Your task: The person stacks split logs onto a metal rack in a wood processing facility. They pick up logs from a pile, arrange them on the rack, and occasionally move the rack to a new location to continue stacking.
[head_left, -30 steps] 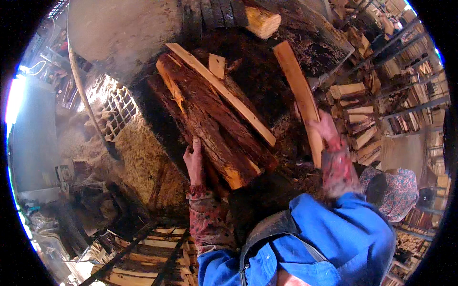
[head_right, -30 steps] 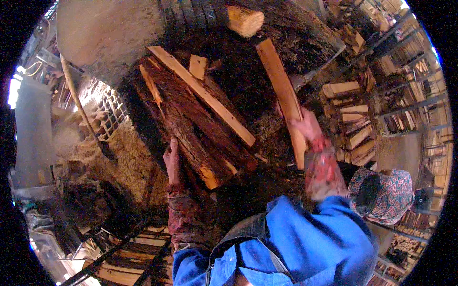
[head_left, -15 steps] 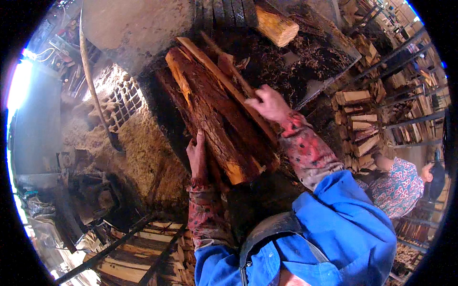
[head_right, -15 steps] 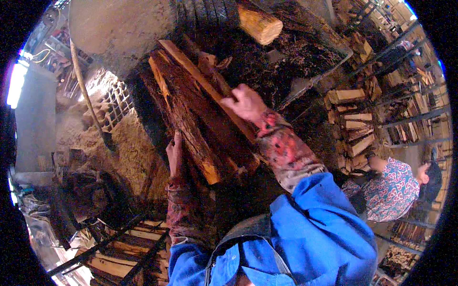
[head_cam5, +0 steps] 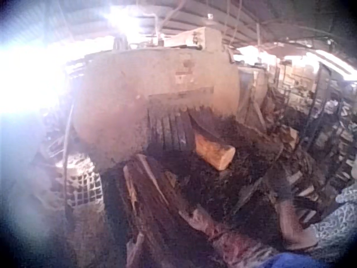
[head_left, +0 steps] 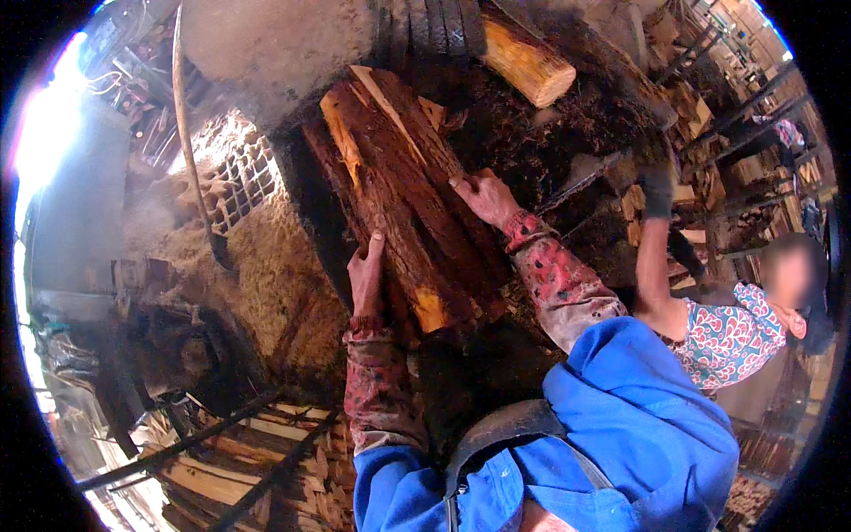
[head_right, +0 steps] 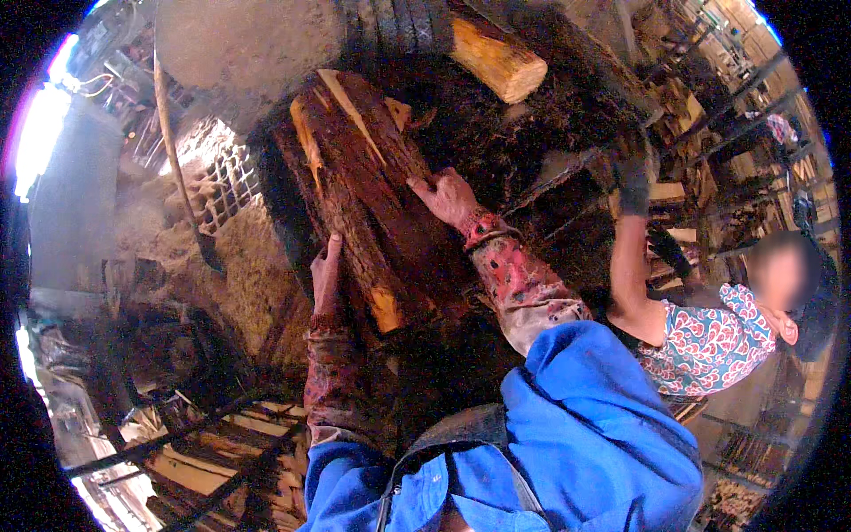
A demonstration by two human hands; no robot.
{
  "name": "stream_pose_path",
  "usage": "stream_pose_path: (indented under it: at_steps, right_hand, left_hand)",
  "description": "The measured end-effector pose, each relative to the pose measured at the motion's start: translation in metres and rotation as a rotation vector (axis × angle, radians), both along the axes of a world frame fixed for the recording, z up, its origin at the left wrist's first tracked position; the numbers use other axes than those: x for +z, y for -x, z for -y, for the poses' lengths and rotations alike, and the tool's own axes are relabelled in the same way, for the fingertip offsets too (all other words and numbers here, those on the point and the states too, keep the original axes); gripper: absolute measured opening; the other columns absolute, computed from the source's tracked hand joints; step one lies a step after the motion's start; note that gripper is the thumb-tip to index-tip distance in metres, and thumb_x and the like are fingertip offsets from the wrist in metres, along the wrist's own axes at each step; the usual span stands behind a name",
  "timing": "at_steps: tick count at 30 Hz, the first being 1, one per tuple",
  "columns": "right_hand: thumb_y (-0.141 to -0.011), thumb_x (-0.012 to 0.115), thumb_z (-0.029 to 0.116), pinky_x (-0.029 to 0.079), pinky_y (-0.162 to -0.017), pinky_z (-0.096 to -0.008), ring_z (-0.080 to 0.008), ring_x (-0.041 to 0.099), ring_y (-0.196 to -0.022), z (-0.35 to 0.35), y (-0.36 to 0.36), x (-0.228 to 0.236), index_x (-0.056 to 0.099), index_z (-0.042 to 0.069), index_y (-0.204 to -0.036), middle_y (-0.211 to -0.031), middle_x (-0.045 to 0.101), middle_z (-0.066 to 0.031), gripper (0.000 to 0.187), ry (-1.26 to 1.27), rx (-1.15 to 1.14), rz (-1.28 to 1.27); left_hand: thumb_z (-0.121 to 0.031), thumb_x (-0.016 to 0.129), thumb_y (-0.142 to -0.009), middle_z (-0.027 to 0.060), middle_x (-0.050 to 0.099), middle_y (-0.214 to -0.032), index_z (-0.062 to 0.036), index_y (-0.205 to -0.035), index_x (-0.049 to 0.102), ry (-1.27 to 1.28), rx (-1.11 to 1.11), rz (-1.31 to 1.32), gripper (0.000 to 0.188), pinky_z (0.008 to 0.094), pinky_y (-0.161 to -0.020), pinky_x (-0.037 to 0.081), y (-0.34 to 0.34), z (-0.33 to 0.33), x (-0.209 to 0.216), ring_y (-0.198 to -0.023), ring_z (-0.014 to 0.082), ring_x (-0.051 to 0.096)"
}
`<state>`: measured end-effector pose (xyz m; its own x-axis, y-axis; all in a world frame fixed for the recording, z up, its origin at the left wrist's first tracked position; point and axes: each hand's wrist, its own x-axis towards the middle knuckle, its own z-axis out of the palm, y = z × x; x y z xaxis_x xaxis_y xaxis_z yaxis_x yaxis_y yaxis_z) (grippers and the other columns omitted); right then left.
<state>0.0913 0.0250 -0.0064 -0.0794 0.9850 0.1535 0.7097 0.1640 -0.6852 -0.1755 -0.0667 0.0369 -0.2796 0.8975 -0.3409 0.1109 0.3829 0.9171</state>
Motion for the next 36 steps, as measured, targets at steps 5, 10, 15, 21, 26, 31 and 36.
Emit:
stream_pose_path:
  at_steps: [5, 10, 15, 21, 26, 31, 36]
  right_hand:
    - [-0.09, 0.055, 0.056, 0.05, -0.082, -0.0479, -0.0433, 0.061, -0.095, 0.028, 0.006, 0.005, 0.07, 0.005, -0.107, -0.103, 0.062, -0.0283, 0.056, 0.055, -0.001, -0.071]
    - [-0.088, 0.064, 0.048, 0.049, -0.081, -0.0482, -0.0417, 0.061, -0.098, 0.108, 0.012, 0.006, 0.068, 0.001, -0.109, -0.103, 0.062, -0.0255, 0.051, 0.013, -0.007, -0.128]
    - [-0.089, 0.066, 0.04, 0.05, -0.082, -0.0403, -0.0331, 0.063, -0.095, 0.189, 0.005, -0.013, 0.065, -0.005, -0.107, -0.103, 0.065, -0.0202, 0.048, -0.029, 0.012, -0.098]
    - [-0.09, 0.066, 0.045, 0.049, -0.085, -0.0359, -0.0236, 0.062, -0.097, 0.185, 0.013, -0.006, 0.06, -0.005, -0.114, -0.107, 0.066, -0.0148, 0.056, 0.29, 0.03, -0.378]
    - [-0.09, 0.062, 0.053, 0.045, -0.093, -0.0338, -0.0237, 0.058, -0.105, 0.169, 0.027, -0.018, 0.056, -0.006, -0.123, -0.117, 0.063, -0.0136, 0.067, 0.37, 0.015, -0.611]
    - [-0.09, 0.061, 0.054, 0.043, -0.097, -0.0356, -0.0253, 0.056, -0.113, 0.178, 0.022, -0.032, 0.051, -0.006, -0.131, -0.124, 0.06, -0.0149, 0.074, 0.412, 0.012, -0.498]
    - [-0.092, 0.059, 0.053, 0.043, -0.098, -0.0394, -0.0272, 0.056, -0.113, 0.219, 0.014, -0.051, 0.052, -0.005, -0.131, -0.124, 0.061, -0.0143, 0.07, 0.36, 0.064, -0.528]
  left_hand:
    - [-0.058, 0.071, -0.079, 0.0204, 0.061, -0.119, 0.0137, -0.127, 0.052, 0.013, 0.071, 0.055, 0.088, 0.0371, -0.092, 0.046, 0.004, 0.029, -0.021, -0.105, 0.0267, 0.059]
    - [-0.05, 0.072, -0.083, 0.0148, 0.06, -0.12, 0.0082, -0.129, 0.051, -0.002, 0.151, 0.284, 0.077, 0.0342, -0.09, 0.047, -0.01, 0.121, 0.0, -0.105, 0.0229, 0.059]
    - [-0.044, 0.06, -0.093, 0.011, 0.061, -0.121, 0.0028, -0.131, 0.051, 0.025, 0.134, 0.844, 0.061, 0.0355, -0.094, 0.047, -0.005, 0.208, -0.011, -0.108, 0.0225, 0.059]
    - [-0.041, 0.048, -0.1, 0.0117, 0.055, -0.132, -0.0068, -0.138, 0.048, 0.138, 0.057, 1.201, 0.051, 0.0429, -0.103, 0.043, 0.026, 0.217, -0.055, -0.12, 0.0266, 0.053]
    - [-0.043, 0.053, -0.098, 0.0111, 0.055, -0.134, -0.0088, -0.139, 0.048, 0.039, 0.023, 1.289, 0.054, 0.0424, -0.102, 0.043, 0.024, 0.194, -0.059, -0.12, 0.0268, 0.053]
    - [-0.045, 0.053, -0.098, 0.0093, 0.057, -0.132, -0.0081, -0.139, 0.048, -0.024, -0.065, 1.264, 0.055, 0.0381, -0.098, 0.047, 0.029, 0.194, -0.082, -0.116, 0.0233, 0.056]
    - [-0.044, 0.054, -0.098, 0.0091, 0.056, -0.132, -0.0048, -0.141, 0.045, -0.114, -0.122, 1.099, 0.059, 0.0401, -0.099, 0.046, 0.031, 0.232, -0.053, -0.118, 0.0238, 0.056]
